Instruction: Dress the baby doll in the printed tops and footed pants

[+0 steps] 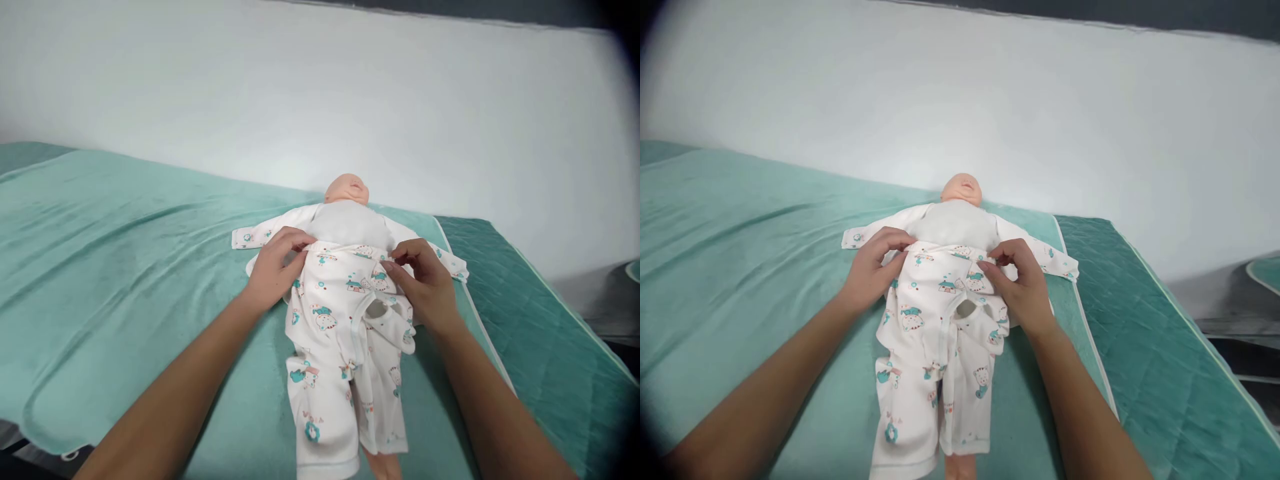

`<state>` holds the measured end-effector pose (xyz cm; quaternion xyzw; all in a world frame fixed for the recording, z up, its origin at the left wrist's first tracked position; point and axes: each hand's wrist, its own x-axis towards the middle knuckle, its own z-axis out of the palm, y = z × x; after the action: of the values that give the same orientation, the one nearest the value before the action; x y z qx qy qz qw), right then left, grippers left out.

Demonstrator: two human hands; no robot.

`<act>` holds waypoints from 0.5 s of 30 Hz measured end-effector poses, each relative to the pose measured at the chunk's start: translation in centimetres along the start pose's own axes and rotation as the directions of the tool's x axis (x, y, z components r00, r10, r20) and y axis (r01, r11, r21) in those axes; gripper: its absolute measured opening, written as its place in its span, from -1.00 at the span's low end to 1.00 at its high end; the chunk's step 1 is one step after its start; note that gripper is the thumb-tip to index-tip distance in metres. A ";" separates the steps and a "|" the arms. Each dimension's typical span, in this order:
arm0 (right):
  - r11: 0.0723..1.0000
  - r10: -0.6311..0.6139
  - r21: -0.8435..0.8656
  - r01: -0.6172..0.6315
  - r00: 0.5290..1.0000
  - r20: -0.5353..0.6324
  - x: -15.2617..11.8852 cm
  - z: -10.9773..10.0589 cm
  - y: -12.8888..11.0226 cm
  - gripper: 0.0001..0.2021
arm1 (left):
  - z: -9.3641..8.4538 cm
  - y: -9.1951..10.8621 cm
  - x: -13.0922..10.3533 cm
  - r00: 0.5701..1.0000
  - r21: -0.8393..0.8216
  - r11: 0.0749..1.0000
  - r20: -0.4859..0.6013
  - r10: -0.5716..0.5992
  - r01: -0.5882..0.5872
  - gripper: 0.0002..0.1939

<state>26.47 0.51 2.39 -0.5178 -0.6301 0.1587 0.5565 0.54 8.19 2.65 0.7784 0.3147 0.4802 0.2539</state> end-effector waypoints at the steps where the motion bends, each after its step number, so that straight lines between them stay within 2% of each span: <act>1: 1.000 0.011 -0.006 -0.011 1.000 0.019 0.1 -0.1 0.0 -0.85 | 0.0 0.0 0.0 1.000 -0.006 1.000 0.008 -0.007 0.007 -0.80; 3: 1.000 0.029 -0.010 -0.028 0.998 0.051 0.3 -0.2 0.1 -0.82 | 0.2 -0.2 0.0 0.998 -0.040 0.997 0.010 -0.066 0.066 -0.80; 6: 0.999 0.047 -0.009 -0.047 0.995 0.084 0.7 -0.3 0.2 -0.81 | 0.7 -0.8 0.3 0.973 -0.164 0.959 0.013 -0.231 0.230 -0.83; 9: 0.999 0.051 -0.023 -0.048 0.991 0.125 1.0 -0.3 0.0 -0.83 | 1.2 -1.4 0.8 0.914 -0.435 0.812 0.070 -0.400 0.389 -0.84; 11: 0.999 0.037 -0.042 -0.031 0.988 0.153 1.3 -0.3 -0.1 -0.84 | 1.5 -1.6 1.2 0.882 -0.564 0.700 0.120 -0.455 0.438 -0.82; 12: 0.998 0.024 -0.055 -0.015 0.987 0.161 1.4 -0.3 -0.2 -0.85 | 1.6 -1.6 1.3 0.880 -0.578 0.689 0.120 -0.459 0.438 -0.82; 13: 0.997 0.003 -0.070 0.009 0.986 0.165 1.5 -0.3 -0.3 -0.86 | 1.6 -1.5 1.3 0.891 -0.553 0.721 0.094 -0.444 0.417 -0.82; 15: 0.992 -0.059 -0.100 0.076 0.984 0.168 1.7 -0.3 -0.4 -0.87 | 1.6 -1.1 1.3 0.943 -0.400 0.864 0.002 -0.332 0.305 -0.82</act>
<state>26.78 1.65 3.69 -0.5099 -0.6987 0.1484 0.4793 2.14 9.71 2.03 0.6319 0.3436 0.5110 0.4706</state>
